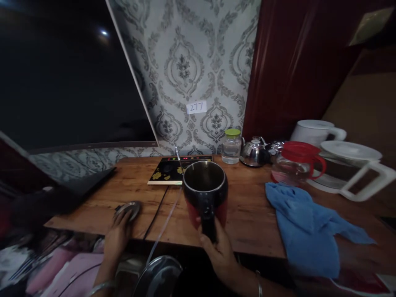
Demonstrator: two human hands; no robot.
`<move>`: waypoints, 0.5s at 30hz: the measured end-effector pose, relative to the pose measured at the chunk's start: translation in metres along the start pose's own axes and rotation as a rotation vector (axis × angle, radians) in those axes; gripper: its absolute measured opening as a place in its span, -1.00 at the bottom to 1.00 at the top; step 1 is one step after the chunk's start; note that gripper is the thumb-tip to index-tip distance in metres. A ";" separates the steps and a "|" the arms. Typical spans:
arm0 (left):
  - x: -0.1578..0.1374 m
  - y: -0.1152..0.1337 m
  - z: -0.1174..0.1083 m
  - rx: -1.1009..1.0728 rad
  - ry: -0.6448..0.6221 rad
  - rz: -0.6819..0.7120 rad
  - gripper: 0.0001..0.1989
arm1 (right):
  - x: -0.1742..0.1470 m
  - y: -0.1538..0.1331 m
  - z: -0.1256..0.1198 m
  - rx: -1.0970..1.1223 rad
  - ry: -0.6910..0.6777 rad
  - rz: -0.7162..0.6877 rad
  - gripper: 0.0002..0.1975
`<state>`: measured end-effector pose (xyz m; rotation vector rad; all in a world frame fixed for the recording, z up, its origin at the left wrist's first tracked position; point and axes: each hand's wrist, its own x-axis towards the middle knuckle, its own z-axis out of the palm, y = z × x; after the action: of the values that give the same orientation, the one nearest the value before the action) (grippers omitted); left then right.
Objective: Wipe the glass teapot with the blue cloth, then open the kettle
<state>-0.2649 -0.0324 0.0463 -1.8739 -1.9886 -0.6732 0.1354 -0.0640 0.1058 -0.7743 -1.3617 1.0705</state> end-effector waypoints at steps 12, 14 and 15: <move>-0.007 -0.002 0.009 -0.029 0.009 -0.055 -0.47 | 0.037 0.025 -0.060 0.247 -0.046 0.080 -0.54; -0.007 0.000 0.010 -0.011 0.009 -0.099 -0.46 | 0.045 0.026 -0.066 0.283 -0.057 0.088 -0.51; -0.006 0.001 0.010 -0.006 0.012 -0.116 -0.46 | 0.049 0.026 -0.067 0.285 -0.054 0.094 -0.50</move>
<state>-0.2629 -0.0325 0.0348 -1.7643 -2.1024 -0.7215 0.1930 0.0003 0.0938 -0.6064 -1.1932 1.3337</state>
